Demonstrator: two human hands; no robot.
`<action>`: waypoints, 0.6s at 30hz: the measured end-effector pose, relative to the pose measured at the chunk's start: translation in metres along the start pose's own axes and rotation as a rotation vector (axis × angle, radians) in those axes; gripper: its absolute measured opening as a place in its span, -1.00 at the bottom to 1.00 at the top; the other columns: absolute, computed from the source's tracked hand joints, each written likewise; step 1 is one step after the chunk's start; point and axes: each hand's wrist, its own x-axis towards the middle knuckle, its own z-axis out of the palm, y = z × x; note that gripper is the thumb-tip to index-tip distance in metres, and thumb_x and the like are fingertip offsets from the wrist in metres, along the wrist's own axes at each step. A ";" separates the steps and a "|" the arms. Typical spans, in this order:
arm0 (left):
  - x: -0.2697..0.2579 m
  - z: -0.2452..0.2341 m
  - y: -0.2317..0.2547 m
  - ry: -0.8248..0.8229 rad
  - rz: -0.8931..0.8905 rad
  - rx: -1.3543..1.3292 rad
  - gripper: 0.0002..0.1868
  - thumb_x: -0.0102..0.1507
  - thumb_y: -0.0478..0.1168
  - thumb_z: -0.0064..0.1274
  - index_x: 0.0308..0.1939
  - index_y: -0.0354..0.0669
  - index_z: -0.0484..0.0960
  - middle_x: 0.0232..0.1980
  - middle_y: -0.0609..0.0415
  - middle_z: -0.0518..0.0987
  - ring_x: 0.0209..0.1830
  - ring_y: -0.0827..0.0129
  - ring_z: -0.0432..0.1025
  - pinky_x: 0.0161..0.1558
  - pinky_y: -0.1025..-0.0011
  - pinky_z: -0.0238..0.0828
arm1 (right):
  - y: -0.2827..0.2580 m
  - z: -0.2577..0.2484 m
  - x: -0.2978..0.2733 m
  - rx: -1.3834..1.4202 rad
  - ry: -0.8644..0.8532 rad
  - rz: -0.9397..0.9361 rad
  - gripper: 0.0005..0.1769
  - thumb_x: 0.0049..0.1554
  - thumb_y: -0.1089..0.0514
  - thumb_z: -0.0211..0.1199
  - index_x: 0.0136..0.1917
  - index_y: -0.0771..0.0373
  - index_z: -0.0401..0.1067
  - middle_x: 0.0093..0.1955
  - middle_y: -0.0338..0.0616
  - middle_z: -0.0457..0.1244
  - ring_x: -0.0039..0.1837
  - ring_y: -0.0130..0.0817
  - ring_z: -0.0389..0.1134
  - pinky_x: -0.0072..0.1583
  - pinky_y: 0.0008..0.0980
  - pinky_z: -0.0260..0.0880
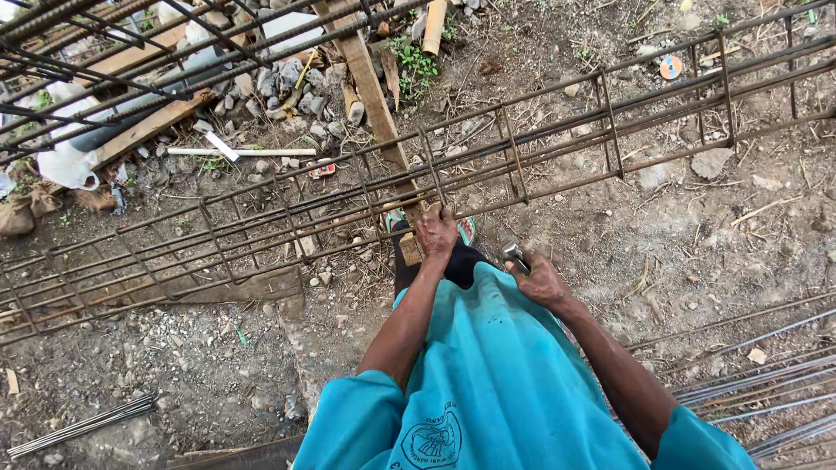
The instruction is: The person ties intersecting steel rebar rods together using wire and a hand tool. They repeatedly wrap wire around the intersections and twist it to secure the rebar grid.
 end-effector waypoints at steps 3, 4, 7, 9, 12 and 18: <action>-0.002 -0.012 0.014 0.013 0.018 -0.015 -0.79 0.24 -0.14 -0.01 -0.20 -0.07 0.71 -0.41 -0.20 0.64 -0.16 -0.14 0.59 -0.10 0.01 0.51 | -0.006 -0.001 0.004 0.046 0.009 0.019 -0.65 0.16 -0.05 0.24 0.00 0.29 0.53 -0.22 0.18 0.37 -0.06 0.10 0.42 -0.02 0.03 0.34; 0.000 -0.007 0.007 0.010 0.016 -0.011 -0.79 0.24 -0.14 -0.01 -0.20 -0.07 0.71 -0.41 -0.20 0.64 -0.16 -0.14 0.59 -0.10 0.01 0.51 | -0.014 -0.002 0.002 0.048 0.007 0.023 -0.65 0.16 -0.05 0.24 0.00 0.29 0.53 -0.22 0.18 0.37 -0.06 0.10 0.42 -0.02 0.03 0.34; 0.005 0.007 -0.006 0.006 0.023 -0.008 -0.82 0.23 -0.17 0.01 -0.24 -0.09 0.71 -0.45 -0.26 0.61 -0.21 -0.18 0.59 -0.11 -0.02 0.50 | -0.022 -0.005 0.001 0.072 0.001 0.024 -0.64 0.15 -0.03 0.25 0.01 0.31 0.52 -0.23 0.19 0.35 -0.08 0.04 0.40 -0.03 -0.01 0.35; 0.008 0.010 -0.012 -0.032 0.037 -0.015 -0.79 0.24 -0.18 -0.01 -0.21 -0.15 0.71 -0.46 -0.26 0.61 -0.24 -0.22 0.58 -0.10 -0.03 0.50 | -0.008 0.002 0.009 0.075 0.034 0.028 -0.68 0.15 -0.04 0.26 0.00 0.25 0.54 -0.24 0.09 0.37 -0.09 -0.04 0.41 -0.04 -0.07 0.37; 0.003 -0.020 0.009 -0.145 -0.094 -0.112 -0.68 0.30 0.06 -0.08 -0.19 0.03 0.71 -0.68 0.12 0.55 -0.28 0.13 0.62 -0.04 0.08 0.50 | -0.011 0.010 0.022 0.128 0.055 0.022 -0.68 0.19 -0.02 0.21 0.02 0.27 0.53 -0.24 0.05 0.36 -0.10 -0.12 0.38 -0.05 -0.11 0.34; 0.008 -0.040 -0.020 -0.222 0.000 -0.074 -0.80 0.27 -0.13 0.05 -0.10 0.10 0.75 -0.14 -0.08 0.69 0.01 -0.07 0.56 0.07 0.04 0.49 | -0.023 0.030 0.044 0.061 0.051 0.085 -0.56 0.22 -0.07 0.19 0.21 0.29 0.48 -0.02 0.16 0.40 0.13 0.06 0.43 0.13 0.00 0.42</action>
